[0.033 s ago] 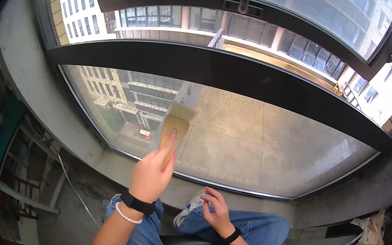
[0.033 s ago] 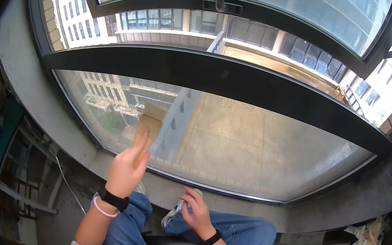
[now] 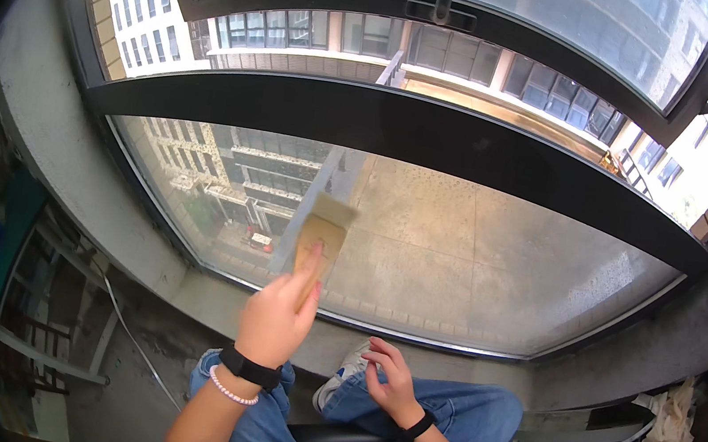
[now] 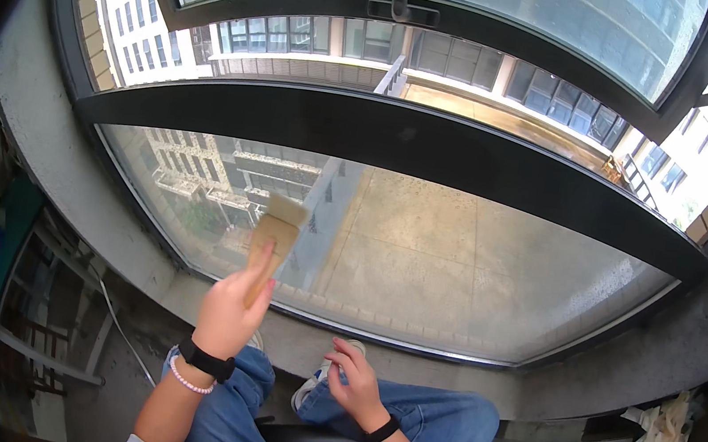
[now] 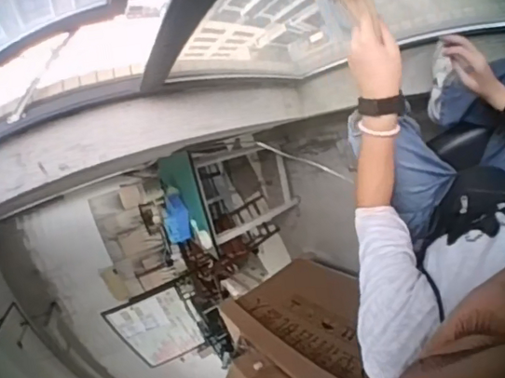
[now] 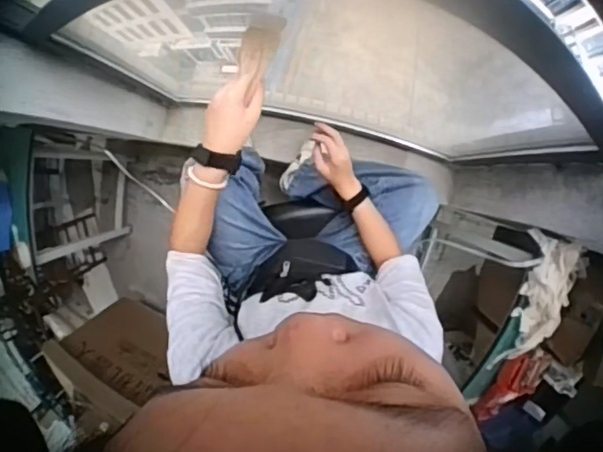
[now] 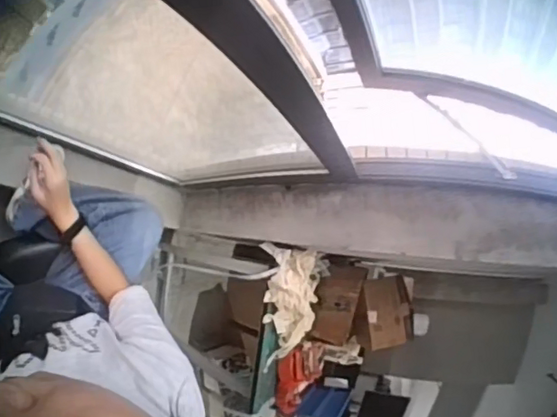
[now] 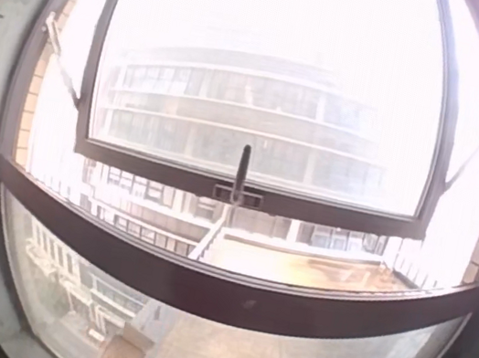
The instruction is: Cleaning a window frame and glass with a brush.
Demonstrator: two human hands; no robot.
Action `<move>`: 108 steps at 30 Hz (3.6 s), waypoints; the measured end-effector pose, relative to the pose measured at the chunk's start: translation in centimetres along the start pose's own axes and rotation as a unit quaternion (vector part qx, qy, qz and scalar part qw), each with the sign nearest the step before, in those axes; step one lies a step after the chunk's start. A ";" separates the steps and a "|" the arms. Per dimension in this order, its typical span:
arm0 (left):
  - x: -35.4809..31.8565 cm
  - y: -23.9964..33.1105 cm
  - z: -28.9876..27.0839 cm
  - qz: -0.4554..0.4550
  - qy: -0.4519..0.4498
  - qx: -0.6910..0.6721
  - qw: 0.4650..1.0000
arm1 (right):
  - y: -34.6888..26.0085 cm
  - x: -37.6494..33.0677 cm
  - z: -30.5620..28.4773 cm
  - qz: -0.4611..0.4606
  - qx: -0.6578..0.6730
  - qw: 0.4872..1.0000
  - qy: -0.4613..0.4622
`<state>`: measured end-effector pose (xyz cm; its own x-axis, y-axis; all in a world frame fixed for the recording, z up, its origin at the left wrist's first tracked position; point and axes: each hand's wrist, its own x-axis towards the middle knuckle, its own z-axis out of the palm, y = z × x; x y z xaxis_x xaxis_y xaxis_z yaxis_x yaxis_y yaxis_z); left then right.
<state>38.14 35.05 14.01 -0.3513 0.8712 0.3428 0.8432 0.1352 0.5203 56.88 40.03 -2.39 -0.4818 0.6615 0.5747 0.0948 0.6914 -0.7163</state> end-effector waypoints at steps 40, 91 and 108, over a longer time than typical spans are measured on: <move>1.2 -2.1 0.1 -0.032 0.041 -0.022 0.998 | -2.5 -1.7 -2.5 0.204 0.130 0.915 -0.323; -1.2 -6.4 2.6 -0.163 -0.191 0.066 0.966 | 3.0 -1.9 -1.4 0.250 -0.022 0.930 -0.269; -1.5 -5.9 3.7 -0.099 -0.076 0.036 0.991 | 3.8 -2.3 -1.3 0.232 -0.047 0.927 -0.292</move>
<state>35.20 34.71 7.59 -0.4524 0.8845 0.1142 0.7927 0.3401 0.5059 59.48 41.50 -5.88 -0.7579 0.6416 -0.1182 0.4711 0.4129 -0.7795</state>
